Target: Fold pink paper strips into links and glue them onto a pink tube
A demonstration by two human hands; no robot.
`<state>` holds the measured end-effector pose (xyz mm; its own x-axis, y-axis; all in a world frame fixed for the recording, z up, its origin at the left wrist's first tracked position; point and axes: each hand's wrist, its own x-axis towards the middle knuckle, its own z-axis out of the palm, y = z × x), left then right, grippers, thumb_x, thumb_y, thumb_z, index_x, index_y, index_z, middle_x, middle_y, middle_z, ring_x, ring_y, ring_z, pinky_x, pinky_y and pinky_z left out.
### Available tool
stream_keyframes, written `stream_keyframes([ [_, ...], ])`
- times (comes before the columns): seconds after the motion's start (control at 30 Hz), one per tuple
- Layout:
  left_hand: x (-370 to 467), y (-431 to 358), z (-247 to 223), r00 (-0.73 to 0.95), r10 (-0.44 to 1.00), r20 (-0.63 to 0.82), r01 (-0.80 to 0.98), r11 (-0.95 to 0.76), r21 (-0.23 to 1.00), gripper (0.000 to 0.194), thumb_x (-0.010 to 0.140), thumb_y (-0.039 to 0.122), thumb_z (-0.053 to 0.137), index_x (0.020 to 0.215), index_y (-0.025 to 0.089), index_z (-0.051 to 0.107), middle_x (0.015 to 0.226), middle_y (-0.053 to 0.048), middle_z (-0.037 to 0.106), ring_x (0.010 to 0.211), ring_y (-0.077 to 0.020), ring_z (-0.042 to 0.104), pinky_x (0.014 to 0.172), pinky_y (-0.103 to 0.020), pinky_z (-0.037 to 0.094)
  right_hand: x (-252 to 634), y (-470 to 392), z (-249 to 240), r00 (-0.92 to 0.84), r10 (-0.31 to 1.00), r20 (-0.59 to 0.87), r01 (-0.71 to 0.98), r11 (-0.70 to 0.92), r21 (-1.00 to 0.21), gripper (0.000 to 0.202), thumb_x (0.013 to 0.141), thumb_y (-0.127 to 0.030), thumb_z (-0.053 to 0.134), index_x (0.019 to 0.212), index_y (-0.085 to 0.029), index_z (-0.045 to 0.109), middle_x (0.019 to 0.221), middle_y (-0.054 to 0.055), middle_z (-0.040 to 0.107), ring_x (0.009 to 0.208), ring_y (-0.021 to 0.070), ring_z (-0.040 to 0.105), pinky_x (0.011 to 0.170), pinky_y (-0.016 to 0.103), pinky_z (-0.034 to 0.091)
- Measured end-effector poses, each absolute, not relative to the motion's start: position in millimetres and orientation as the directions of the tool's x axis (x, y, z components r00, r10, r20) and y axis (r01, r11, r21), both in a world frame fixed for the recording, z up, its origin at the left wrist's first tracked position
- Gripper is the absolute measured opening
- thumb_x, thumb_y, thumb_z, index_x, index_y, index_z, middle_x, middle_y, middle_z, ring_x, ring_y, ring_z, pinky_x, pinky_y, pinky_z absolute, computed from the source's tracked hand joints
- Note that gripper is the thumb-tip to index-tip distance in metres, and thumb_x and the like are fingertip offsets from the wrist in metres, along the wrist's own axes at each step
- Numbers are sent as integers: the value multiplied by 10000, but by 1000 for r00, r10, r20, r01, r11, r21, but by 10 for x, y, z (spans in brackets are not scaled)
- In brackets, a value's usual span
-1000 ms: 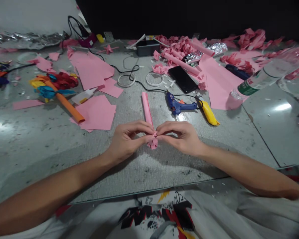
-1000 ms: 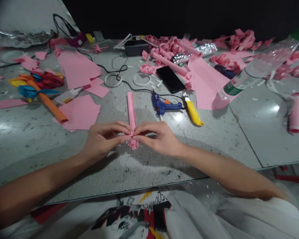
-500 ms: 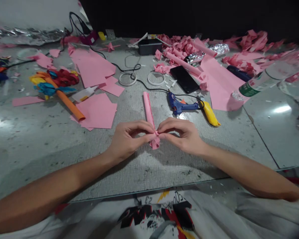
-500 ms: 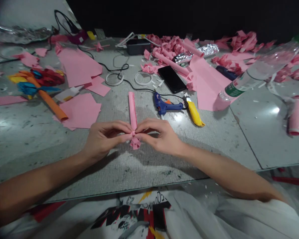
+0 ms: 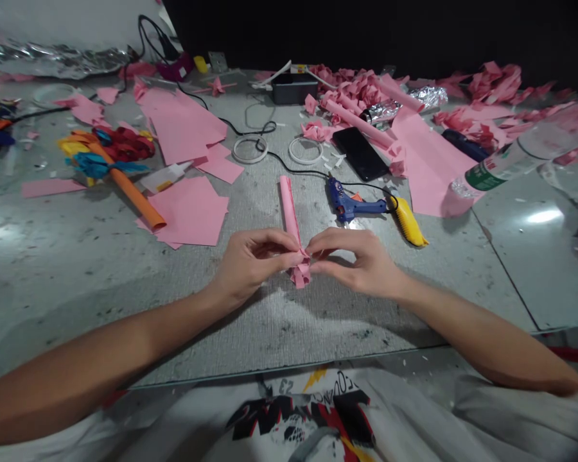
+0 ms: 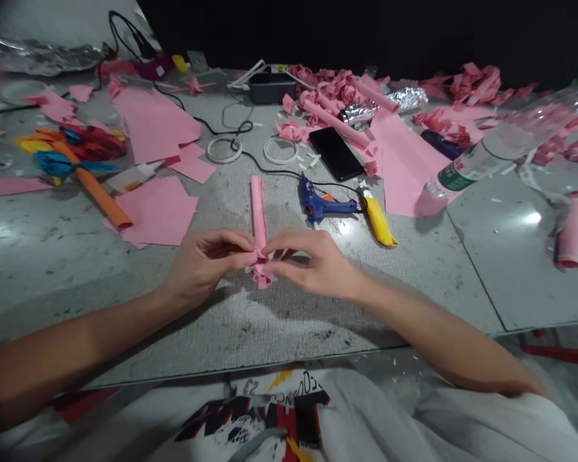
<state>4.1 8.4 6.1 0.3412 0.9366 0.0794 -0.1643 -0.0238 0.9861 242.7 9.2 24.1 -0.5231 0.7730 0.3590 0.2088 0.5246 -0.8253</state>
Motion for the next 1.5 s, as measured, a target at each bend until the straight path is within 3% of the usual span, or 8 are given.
stream_keyframes([
  [0.13, 42, 79, 78, 352, 929, 113, -128, -72, 989, 70, 837, 232, 906, 854, 224, 839, 903, -37, 823, 815, -173, 779, 763, -296, 656, 2367, 37, 210, -476, 820, 319, 189, 450, -873, 84, 1005, -281, 769, 1022, -217, 821, 973, 46, 818, 855, 166, 758, 765, 299, 620],
  [0.37, 19, 75, 76, 291, 917, 272, 72, -304, 950, 29, 879, 256, 875, 873, 284, 875, 955, -30, 826, 886, -182, 763, 884, -340, 635, 2373, 59, 208, -424, 863, 275, 144, 364, -920, 84, 985, -282, 781, 983, -234, 849, 967, 45, 825, 871, 178, 759, 757, 308, 612],
  [0.67, 20, 65, 104, 333, 904, 269, 110, -320, 941, 58, 923, 246, 833, 906, 279, 878, 977, -26, 817, 883, -165, 752, 853, -303, 613, 2407, 104, 175, -437, 874, 213, 120, 291, -949, 97, 983, -296, 792, 998, -236, 867, 998, 45, 833, 892, 178, 762, 777, 299, 597],
  [1.03, 27, 50, 112, 330, 906, 267, 156, -331, 931, 79, 948, 291, 807, 898, 275, 866, 1024, -31, 810, 944, -179, 752, 922, -336, 604, 2394, 137, 174, -447, 879, 165, 73, 220, -973, 133, 955, -360, 831, 989, -242, 883, 973, 49, 838, 879, 185, 771, 818, 321, 627],
  [1.23, 43, 53, 114, 264, 926, 270, 147, -316, 937, 74, 933, 279, 813, 879, 269, 864, 958, -24, 815, 882, -174, 751, 860, -329, 623, 2357, 94, 158, -448, 891, 70, 60, 108, -992, 313, 829, -377, 942, 1098, -233, 874, 1041, 53, 843, 933, 203, 783, 834, 322, 651],
  [1.4, 50, 54, 119, 245, 930, 273, 144, -313, 939, 57, 919, 251, 829, 885, 268, 871, 951, -20, 813, 879, -164, 751, 843, -307, 615, 2305, 50, 132, -388, 917, 91, 81, 133, -988, 253, 877, -375, 906, 1091, -246, 875, 1042, 47, 848, 932, 188, 784, 853, 314, 646],
  [1.5, 55, 53, 123, 251, 930, 267, 160, -312, 937, 58, 919, 272, 831, 876, 270, 869, 951, -22, 815, 860, -166, 747, 824, -309, 617, 2301, 43, 93, -293, 949, 113, 58, 136, -989, 264, 839, -378, 937, 1045, -232, 859, 1003, 44, 841, 925, 190, 786, 840, 312, 654],
])
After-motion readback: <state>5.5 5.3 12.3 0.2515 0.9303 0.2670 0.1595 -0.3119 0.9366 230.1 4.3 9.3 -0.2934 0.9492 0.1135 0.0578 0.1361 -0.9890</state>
